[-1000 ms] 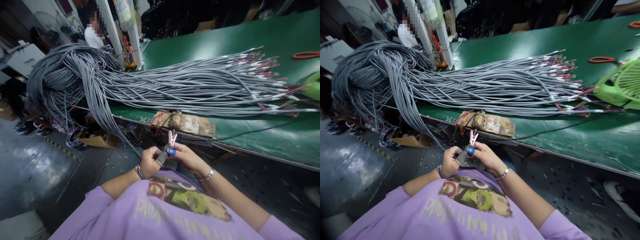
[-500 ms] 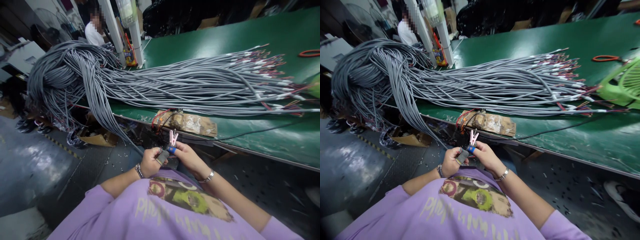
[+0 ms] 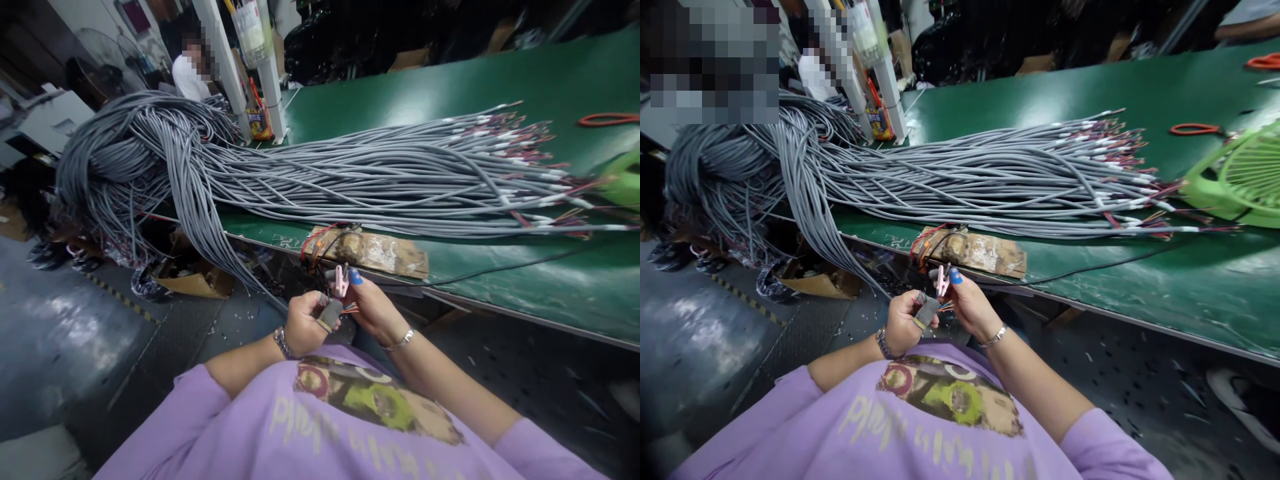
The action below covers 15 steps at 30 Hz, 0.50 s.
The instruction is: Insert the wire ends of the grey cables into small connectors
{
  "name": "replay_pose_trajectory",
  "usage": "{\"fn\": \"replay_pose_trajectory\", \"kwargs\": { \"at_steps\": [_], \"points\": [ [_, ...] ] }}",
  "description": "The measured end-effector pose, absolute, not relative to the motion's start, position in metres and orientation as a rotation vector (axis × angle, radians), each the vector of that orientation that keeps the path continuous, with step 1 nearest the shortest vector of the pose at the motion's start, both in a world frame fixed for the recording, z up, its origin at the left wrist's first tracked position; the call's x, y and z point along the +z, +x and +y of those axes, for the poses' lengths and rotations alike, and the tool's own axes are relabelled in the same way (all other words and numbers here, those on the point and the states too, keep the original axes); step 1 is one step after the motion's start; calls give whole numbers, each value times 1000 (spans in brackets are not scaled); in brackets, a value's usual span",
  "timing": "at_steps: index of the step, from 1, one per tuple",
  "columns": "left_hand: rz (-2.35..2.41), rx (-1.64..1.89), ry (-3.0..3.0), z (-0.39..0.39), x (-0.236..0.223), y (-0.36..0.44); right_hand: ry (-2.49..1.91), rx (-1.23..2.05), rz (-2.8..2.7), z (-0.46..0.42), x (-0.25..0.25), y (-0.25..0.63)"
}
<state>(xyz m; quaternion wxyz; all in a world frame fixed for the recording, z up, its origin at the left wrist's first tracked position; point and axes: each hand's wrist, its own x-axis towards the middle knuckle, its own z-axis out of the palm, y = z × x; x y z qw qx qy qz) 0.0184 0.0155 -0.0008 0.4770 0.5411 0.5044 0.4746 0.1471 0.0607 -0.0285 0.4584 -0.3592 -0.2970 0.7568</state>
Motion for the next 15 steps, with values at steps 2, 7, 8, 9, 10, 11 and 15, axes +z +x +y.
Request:
{"fn": "replay_pose_trajectory", "kwargs": {
  "at_steps": [2,7,8,9,10,11,15],
  "points": [
    [1250,1152,1316,18,-1,20,-948,1745,-782,59,-31,144],
    [1256,1101,1231,18,-6,22,-1024,1578,-846,55,-34,142],
    [1253,1097,1223,18,-6,22,-986,1653,-806,56,-33,141],
    [1251,1094,1218,18,-7,21,-942,1738,-756,57,-32,140],
    [1252,1095,1216,17,-7,21,-905,1810,-708,58,-31,140],
    [1253,1096,1218,17,-7,21,-879,1856,-667,60,-31,139],
    [1262,1099,1220,17,-8,22,-853,1857,-561,64,-31,137]
  ]
}}
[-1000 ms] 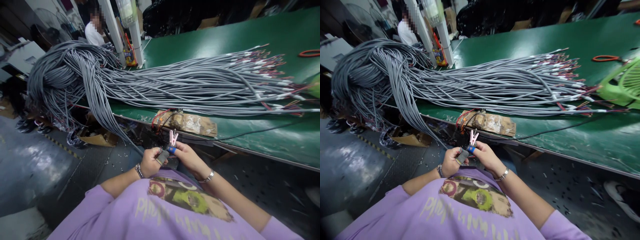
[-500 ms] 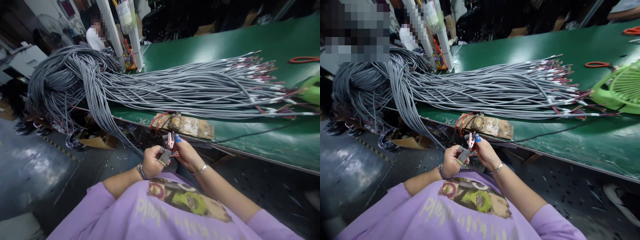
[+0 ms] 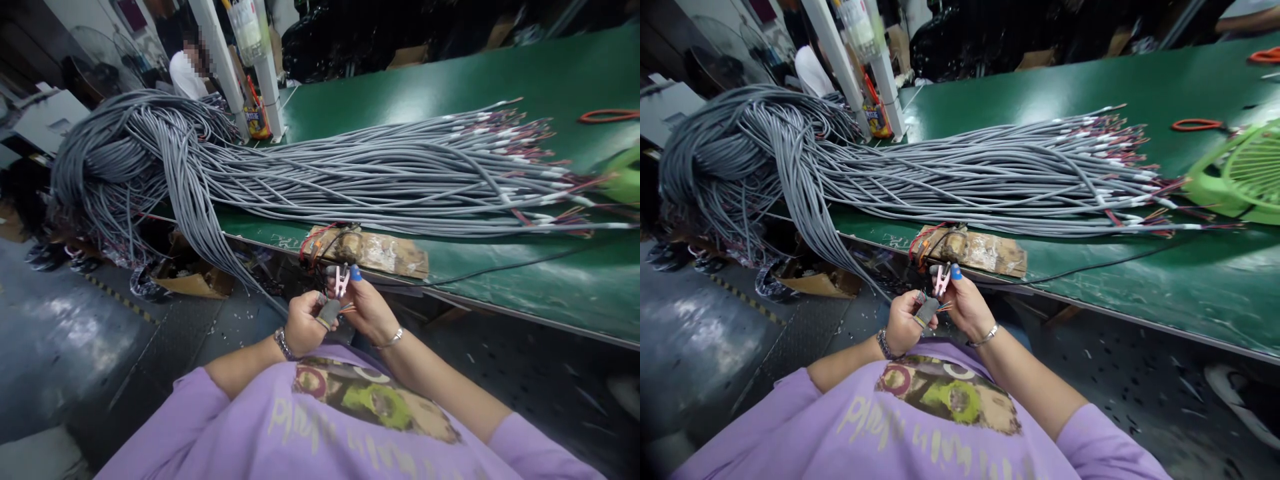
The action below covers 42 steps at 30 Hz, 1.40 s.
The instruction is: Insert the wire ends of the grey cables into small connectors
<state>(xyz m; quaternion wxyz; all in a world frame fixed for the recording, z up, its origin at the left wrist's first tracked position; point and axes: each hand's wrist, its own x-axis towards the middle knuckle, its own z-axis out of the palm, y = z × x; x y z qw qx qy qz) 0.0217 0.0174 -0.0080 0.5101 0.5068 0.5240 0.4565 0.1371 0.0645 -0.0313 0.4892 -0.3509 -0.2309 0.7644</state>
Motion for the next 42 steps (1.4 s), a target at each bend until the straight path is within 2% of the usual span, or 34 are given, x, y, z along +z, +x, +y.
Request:
{"fn": "replay_pose_trajectory", "kwargs": {
  "at_steps": [6,15,26,35,42],
  "points": [
    [1241,1087,1170,16,-10,22,-828,1883,-529,60,-34,136],
    [1275,1042,1224,7,-11,11,-743,2086,-735,43,-41,157],
    [1133,738,1266,10,-25,6,-942,1792,-1317,37,-24,164],
    [1295,921,939,12,-18,5,-1017,1824,-1083,29,-39,167],
    [1226,843,933,14,-14,6,-939,1815,-1134,22,-32,162]
  ]
}}
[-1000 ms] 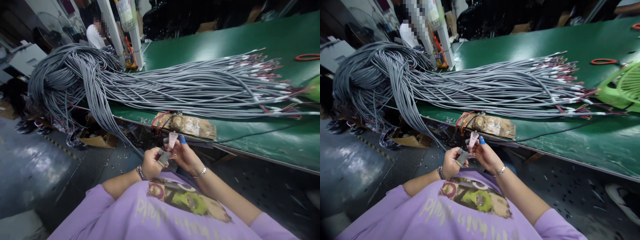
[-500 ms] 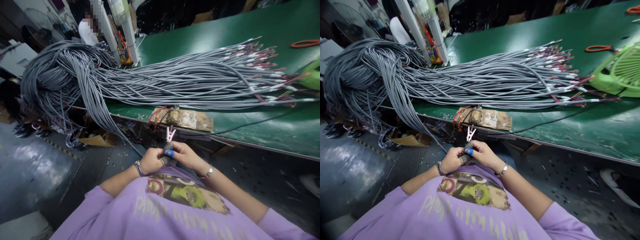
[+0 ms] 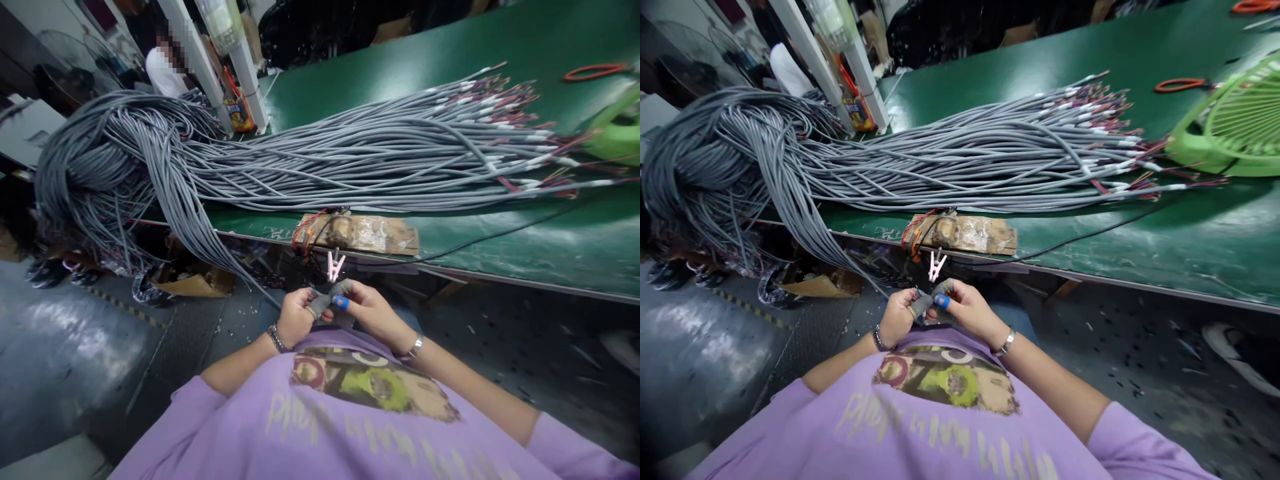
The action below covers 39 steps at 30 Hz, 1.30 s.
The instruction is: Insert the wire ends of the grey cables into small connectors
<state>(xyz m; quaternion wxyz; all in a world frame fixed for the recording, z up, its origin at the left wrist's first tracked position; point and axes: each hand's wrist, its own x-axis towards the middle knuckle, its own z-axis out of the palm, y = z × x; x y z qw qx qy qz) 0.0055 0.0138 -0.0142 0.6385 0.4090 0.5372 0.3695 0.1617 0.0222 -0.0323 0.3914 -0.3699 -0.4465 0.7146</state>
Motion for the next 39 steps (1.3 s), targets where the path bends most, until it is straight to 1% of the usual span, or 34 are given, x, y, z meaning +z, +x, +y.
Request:
{"fn": "replay_pose_trajectory", "kwargs": {
  "at_steps": [6,9,14,16,19,22,26,28,30,35,39],
  "points": [
    [1071,579,891,12,-15,-7,-874,1721,-1476,34,-22,163],
    [1103,665,898,6,-21,-9,-926,1751,-1430,37,-33,157],
    [1252,864,938,3,-20,-4,-1219,1762,-1073,34,-52,150],
    [1275,903,970,4,-19,-2,-1202,1823,-1019,31,-47,150],
    [1289,899,1077,5,-20,-1,-1161,1880,-1094,29,-31,150],
    [1331,885,1288,3,-23,-2,-1223,1880,-1137,30,-21,150],
    [1420,871,1633,1,-26,-7,-1285,1871,-1165,33,-22,149],
    [1431,861,1667,0,-27,-8,-1271,1895,-1160,33,-24,149],
    [1407,860,1537,0,-26,-8,-1235,1913,-1139,32,-26,149],
    [1331,894,922,4,-29,-2,-1158,1890,-1011,26,-34,150],
    [1308,935,778,6,-28,1,-1162,1854,-935,22,-37,149]
  ]
}}
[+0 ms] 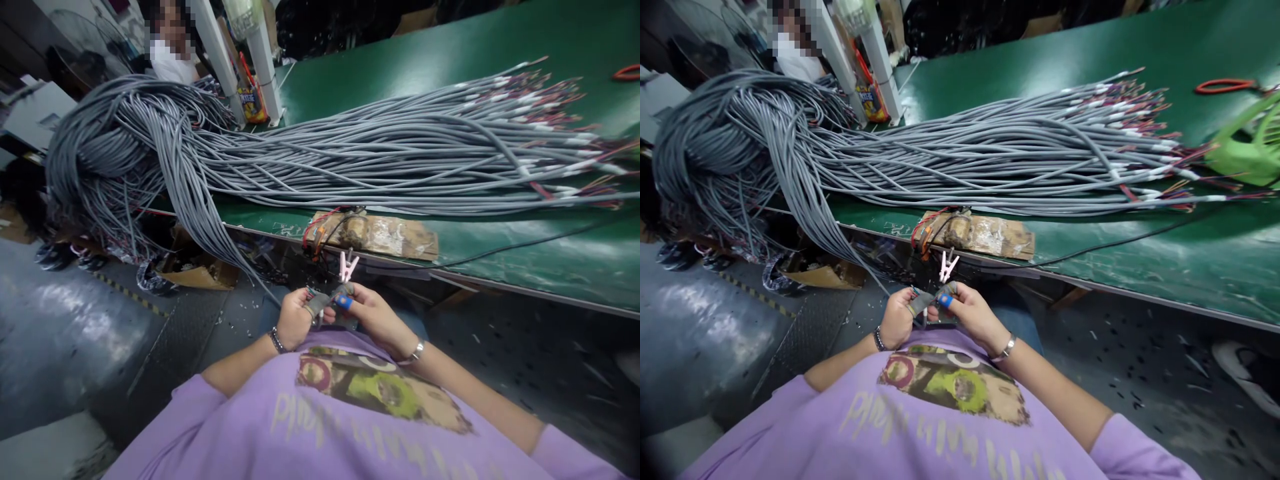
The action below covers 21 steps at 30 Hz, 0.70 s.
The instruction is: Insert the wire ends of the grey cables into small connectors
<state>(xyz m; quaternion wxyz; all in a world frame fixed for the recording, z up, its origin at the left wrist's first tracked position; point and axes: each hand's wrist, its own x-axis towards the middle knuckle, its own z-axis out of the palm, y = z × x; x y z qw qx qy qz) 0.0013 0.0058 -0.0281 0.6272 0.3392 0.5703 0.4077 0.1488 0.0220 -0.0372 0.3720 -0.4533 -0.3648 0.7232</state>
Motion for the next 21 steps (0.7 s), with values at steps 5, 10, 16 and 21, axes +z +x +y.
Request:
{"fn": "replay_pose_trajectory", "kwargs": {
  "at_steps": [5,10,16,21],
  "points": [
    [1237,785,909,6,-20,3,-1161,1895,-930,21,-34,146],
    [1263,873,871,5,-23,2,-1198,1823,-976,24,-33,147],
    [1291,1021,694,6,-32,0,-1215,1718,-950,25,-36,151],
    [1293,1020,652,5,-32,1,-1149,1813,-916,25,-28,153]
  ]
}}
